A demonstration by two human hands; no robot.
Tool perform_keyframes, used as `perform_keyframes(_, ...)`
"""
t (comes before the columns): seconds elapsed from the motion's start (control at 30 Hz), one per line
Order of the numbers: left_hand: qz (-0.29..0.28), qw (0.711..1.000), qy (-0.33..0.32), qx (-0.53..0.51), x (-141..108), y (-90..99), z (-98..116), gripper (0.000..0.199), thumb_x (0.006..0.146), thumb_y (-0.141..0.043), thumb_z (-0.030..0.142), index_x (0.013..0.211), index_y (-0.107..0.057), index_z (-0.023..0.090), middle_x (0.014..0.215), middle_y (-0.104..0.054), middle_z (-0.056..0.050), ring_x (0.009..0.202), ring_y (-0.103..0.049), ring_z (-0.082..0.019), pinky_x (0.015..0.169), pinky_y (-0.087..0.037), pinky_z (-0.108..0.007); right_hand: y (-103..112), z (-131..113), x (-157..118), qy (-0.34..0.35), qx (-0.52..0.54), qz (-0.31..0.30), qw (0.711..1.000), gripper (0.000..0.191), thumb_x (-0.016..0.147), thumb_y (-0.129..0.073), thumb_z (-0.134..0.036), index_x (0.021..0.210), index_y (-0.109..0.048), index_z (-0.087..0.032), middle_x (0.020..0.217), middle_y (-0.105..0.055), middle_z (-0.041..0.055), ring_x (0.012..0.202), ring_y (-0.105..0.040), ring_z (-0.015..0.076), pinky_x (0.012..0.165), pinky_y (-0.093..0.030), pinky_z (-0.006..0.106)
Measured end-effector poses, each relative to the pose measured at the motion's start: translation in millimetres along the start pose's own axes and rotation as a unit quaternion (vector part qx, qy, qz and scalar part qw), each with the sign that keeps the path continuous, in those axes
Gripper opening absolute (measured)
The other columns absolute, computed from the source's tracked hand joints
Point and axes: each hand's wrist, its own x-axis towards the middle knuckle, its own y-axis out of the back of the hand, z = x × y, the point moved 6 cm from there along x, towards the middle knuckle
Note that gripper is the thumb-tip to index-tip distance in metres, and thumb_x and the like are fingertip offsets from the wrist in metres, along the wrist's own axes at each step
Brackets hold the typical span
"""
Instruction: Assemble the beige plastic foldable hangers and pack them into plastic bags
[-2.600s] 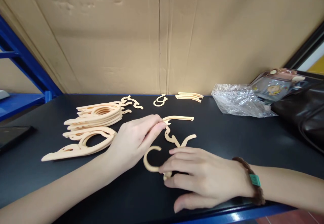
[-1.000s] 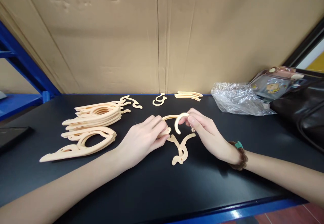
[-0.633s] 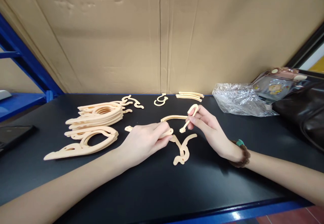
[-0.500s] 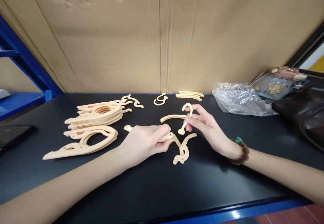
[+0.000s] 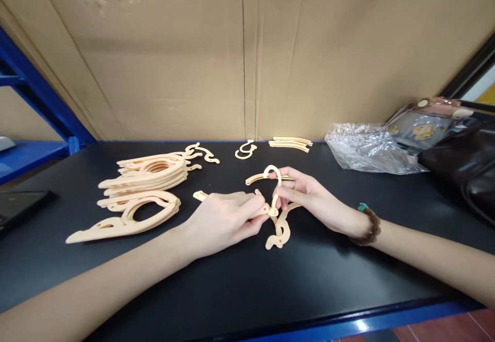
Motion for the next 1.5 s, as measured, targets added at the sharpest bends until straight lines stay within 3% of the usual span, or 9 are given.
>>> perform_keyframes(0.17, -0.019, 0.999, 0.007, -0.037, -1, -2.0, 1, 0.02, 0.09, -0.044, 0.017, 0.074, -0.032, 0.021, 0.06, -0.043, 0.007, 0.048, -0.042, -0.007, 0.045, -0.026, -0.021, -2, -1, 2, -0.01, 0.007, -0.005, 1.0, 0.019, 0.089, -0.059, -0.031, 0.1, -0.049, -0.02, 0.074, -0.059, -0.0017, 0.067, -0.055, 0.0108, 0.068, -0.047, 0.025)
perform_keyframes(0.47, 0.003, 0.999, 0.036, 0.002, -1, -1.1, -1, 0.016, 0.085, -0.051, 0.026, 0.077, -0.037, 0.021, 0.056, -0.043, 0.008, 0.044, -0.042, -0.008, 0.043, -0.024, -0.021, 2, -4, 1, -0.003, -0.008, 0.03, 1.0, 0.017, 0.084, -0.065, -0.03, 0.088, -0.054, -0.018, 0.085, -0.058, 0.0013, 0.068, -0.053, 0.01, 0.064, -0.048, 0.024)
perform_keyframes(0.83, 0.038, 0.998, 0.022, 0.034, 1, 3.0, 0, 0.036, 0.091, -0.05, 0.045, 0.069, -0.039, 0.02, 0.051, -0.042, 0.008, 0.04, -0.042, -0.007, 0.041, -0.023, -0.021, 2, -3, 2, -0.009, 0.006, 0.036, 0.999, 0.017, 0.081, -0.068, -0.028, 0.084, -0.056, -0.017, 0.074, -0.055, -0.0022, 0.062, -0.052, 0.0085, 0.062, -0.049, 0.023)
perform_keyframes(1.07, 0.036, 0.998, 0.014, 0.044, 0, 1.4, 0, 0.038, 0.09, -0.052, 0.045, 0.065, -0.039, 0.019, 0.051, -0.042, 0.007, 0.04, -0.042, -0.007, 0.041, -0.025, -0.022, -1, -6, 1, 0.013, -0.002, 0.023, 1.0, 0.016, 0.081, -0.069, -0.027, 0.083, -0.057, -0.017, 0.075, -0.057, -0.0026, 0.064, -0.053, 0.0081, 0.062, -0.049, 0.022)
perform_keyframes(1.5, 0.037, 0.998, -0.033, 0.05, 1, 4.4, 9, 0.022, 0.089, -0.052, 0.027, 0.069, -0.046, 0.02, 0.052, -0.051, 0.008, 0.045, -0.05, -0.007, 0.043, -0.028, -0.024, -3, -5, 1, 0.036, -0.019, -0.002, 0.999, 0.014, 0.083, -0.068, -0.024, 0.082, -0.056, -0.017, 0.082, -0.061, -0.001, 0.071, -0.059, 0.0093, 0.067, -0.052, 0.024)
